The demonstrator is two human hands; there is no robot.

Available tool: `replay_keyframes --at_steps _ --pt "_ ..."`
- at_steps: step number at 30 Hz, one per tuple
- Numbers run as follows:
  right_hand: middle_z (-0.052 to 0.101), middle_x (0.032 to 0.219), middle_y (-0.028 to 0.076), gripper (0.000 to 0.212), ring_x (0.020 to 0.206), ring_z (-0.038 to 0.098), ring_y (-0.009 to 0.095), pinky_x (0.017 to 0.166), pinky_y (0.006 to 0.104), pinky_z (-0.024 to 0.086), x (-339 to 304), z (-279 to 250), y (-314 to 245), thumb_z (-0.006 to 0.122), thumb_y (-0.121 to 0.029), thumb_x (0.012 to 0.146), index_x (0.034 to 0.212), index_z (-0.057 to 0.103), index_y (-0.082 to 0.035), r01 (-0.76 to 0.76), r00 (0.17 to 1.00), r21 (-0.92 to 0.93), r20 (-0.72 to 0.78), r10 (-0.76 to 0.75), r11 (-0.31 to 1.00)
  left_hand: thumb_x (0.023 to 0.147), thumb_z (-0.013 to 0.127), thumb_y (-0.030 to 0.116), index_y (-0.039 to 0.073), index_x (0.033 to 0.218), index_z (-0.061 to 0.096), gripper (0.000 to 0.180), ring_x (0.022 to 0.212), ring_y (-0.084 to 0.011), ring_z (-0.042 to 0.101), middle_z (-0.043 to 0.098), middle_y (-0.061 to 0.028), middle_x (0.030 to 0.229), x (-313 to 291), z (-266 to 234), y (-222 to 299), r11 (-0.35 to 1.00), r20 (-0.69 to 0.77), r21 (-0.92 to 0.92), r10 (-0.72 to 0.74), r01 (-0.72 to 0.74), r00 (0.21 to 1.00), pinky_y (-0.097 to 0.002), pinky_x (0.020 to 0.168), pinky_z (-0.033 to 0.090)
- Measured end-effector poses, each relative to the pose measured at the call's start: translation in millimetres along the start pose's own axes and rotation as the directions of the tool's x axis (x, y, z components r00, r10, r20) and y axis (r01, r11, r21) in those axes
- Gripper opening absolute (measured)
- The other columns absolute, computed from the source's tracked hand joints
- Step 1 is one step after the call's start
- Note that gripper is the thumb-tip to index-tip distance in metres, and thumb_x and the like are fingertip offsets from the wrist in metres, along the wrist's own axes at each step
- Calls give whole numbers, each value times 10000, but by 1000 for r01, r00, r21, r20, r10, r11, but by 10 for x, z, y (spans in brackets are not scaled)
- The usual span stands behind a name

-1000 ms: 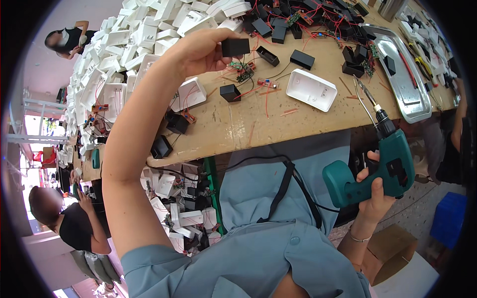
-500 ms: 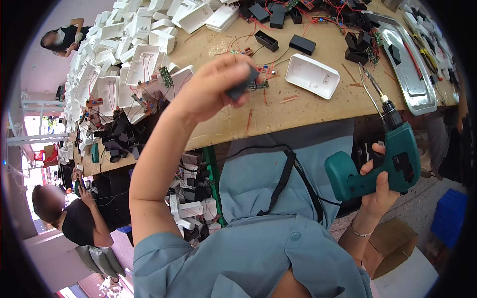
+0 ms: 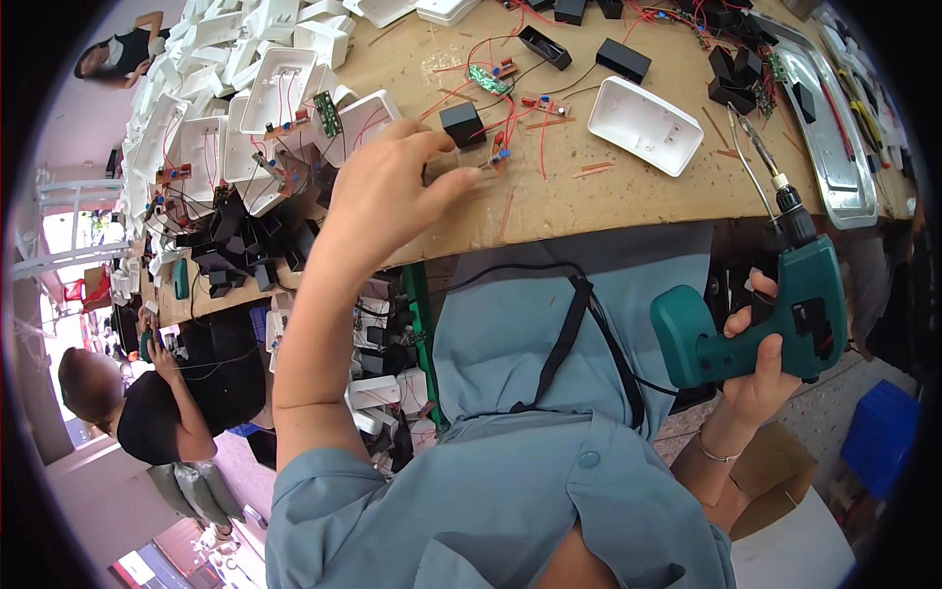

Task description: The recorder is using a soldering iron to connect wires to electronic modules and housing them in plastic cases.

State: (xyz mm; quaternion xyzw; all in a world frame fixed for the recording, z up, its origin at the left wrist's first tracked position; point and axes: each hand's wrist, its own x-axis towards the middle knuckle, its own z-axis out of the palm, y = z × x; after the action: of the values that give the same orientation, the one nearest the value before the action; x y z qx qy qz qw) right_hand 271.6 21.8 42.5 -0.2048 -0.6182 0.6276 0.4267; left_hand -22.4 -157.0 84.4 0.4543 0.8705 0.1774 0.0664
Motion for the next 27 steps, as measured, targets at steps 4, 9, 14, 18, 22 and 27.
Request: replay_keyframes --at_steps 4,9,14,18,22,27 --pt "517 1116 244 589 741 574 155 621 249 496 1 -4 -4 574 -267 857 1265 321 75 0 1000 -16 12 0 1000 714 659 301 49 808 647 269 749 -230 575 603 -68 809 -12 193 128 943 -298 277 265 -183 917 -374 762 354" --pt "509 1129 250 598 748 575 163 630 257 499 0 -1 0 575 -254 858 1284 300 63 -7 1000 -9 17 7 1000 661 695 347 75 736 616 294 689 -218 525 534 -56 713 76 369 387 942 -444 312 260 -124 858 -362 690 307" --pt "509 1131 253 589 751 576 163 632 260 500 -8 -8 9 572 -239 860 1289 299 57 -15 1000 10 18 15 1000 604 734 327 78 625 593 287 760 -225 441 450 -53 743 204 496 455 947 -501 316 211 -49 839 -365 698 252" --pt "509 1130 256 588 749 577 164 634 256 502 -11 -13 20 572 -234 860 1292 296 54 -19 1000 12 16 19 1000 619 695 222 71 572 569 202 787 -230 432 447 -59 761 260 540 465 946 -516 325 186 -10 836 -381 701 246" --pt "506 1133 258 593 754 575 164 634 256 502 -4 -18 28 572 -233 861 1297 288 51 -28 999 19 24 27 999 636 601 105 55 568 554 96 790 -226 437 457 -62 771 242 514 404 915 -478 403 193 19 857 -380 711 244" --pt "479 1175 261 621 762 562 156 635 255 492 7 -44 62 580 -272 856 1302 285 43 -11 1000 76 18 9 997 676 571 55 22 672 563 34 766 -244 479 501 -78 828 126 410 317 932 -486 346 278 -109 829 -371 697 315"
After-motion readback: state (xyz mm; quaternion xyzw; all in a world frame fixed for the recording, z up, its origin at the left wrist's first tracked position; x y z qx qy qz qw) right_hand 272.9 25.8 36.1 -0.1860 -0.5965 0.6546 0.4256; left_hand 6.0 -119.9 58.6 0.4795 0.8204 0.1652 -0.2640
